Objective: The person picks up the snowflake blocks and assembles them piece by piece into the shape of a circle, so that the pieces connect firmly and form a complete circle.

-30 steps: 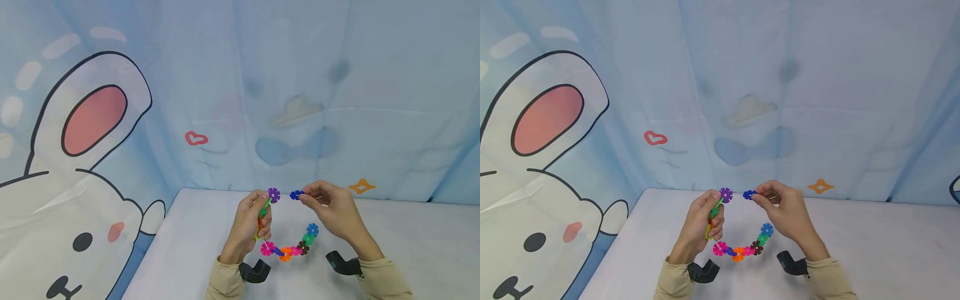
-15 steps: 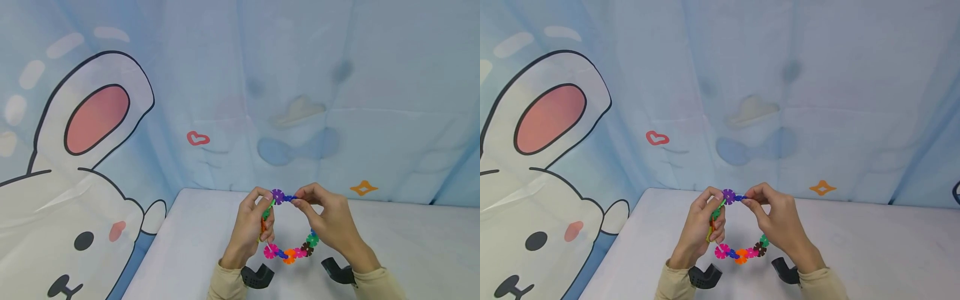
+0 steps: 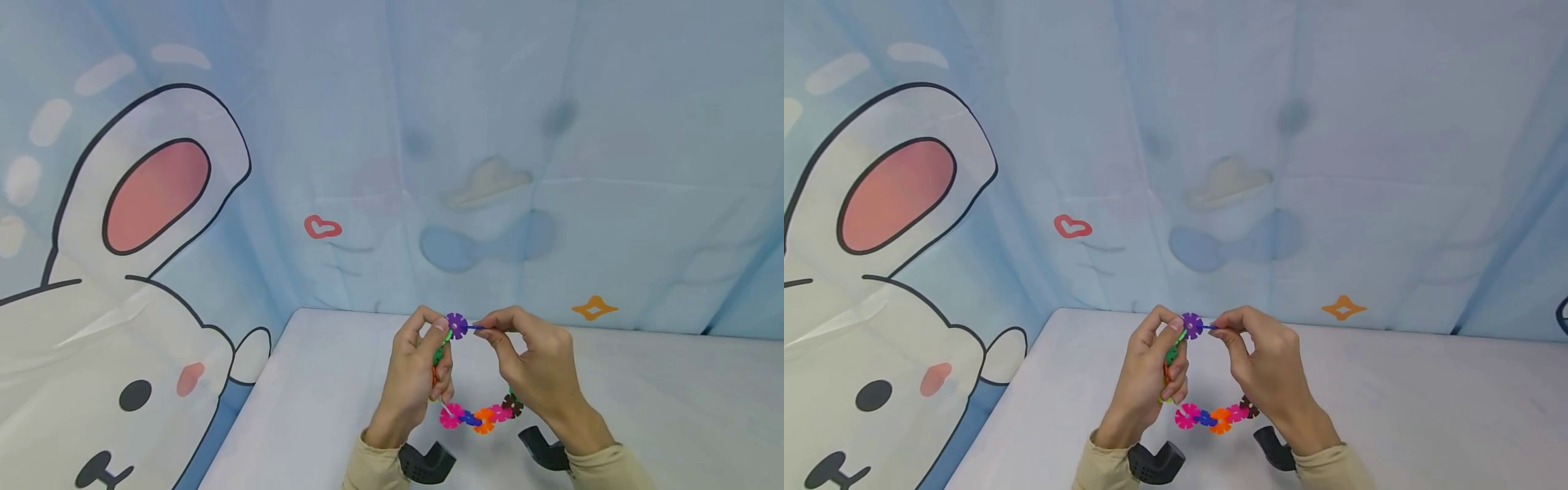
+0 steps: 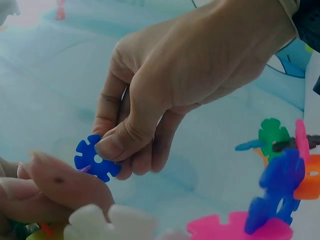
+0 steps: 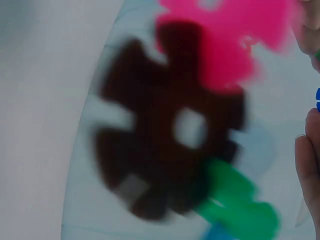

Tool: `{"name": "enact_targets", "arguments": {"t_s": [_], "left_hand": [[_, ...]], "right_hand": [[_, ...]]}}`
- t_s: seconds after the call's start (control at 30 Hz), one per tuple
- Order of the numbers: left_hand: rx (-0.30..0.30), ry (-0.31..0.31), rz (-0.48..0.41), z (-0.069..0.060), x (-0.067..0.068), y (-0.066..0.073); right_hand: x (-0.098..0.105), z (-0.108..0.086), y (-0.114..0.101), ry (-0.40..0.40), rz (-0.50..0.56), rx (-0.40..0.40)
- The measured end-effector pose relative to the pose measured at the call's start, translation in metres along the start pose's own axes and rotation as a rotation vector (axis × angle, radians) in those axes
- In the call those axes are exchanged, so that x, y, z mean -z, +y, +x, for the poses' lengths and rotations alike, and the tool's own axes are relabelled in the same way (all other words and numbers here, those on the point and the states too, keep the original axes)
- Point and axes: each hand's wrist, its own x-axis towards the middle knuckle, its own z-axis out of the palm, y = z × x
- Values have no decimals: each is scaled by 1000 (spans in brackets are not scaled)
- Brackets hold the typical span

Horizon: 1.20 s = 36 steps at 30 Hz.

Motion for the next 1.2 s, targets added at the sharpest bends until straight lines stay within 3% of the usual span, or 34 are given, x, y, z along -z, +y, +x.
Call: {"name": "enact_targets", "arguments": {"t_s": [0.33, 0.47, 0.6, 0.7, 0.8, 0.9, 0.97, 1.1, 1.2], "left_hand": [[-30, -20, -46, -1, 0, -1], [-69, -9, -110, -1, 0, -1], [-136, 34, -178, -1, 2, 1], [-185, 75, -215, -1, 5, 3], [-229, 103, -249, -2, 8, 6], [-276, 120, -278, -2, 10, 8], [-298, 130, -290, -2, 11, 10], [-295, 145, -291, -3, 13, 12], [-266, 166, -262, -3, 13, 13]], "right_hand": [[1, 4, -3, -4, 44, -18], [12, 8, -1, -71, 92, -80], [29, 9, 7, -112, 105, -236], [40, 9, 15, -164, 158, -415], [46, 8, 21, -297, 267, -601], [42, 9, 21, -442, 424, -739], [34, 10, 17, -485, 544, -807], [17, 9, 0, -410, 770, -867], [9, 7, -12, -307, 856, -892]]}}
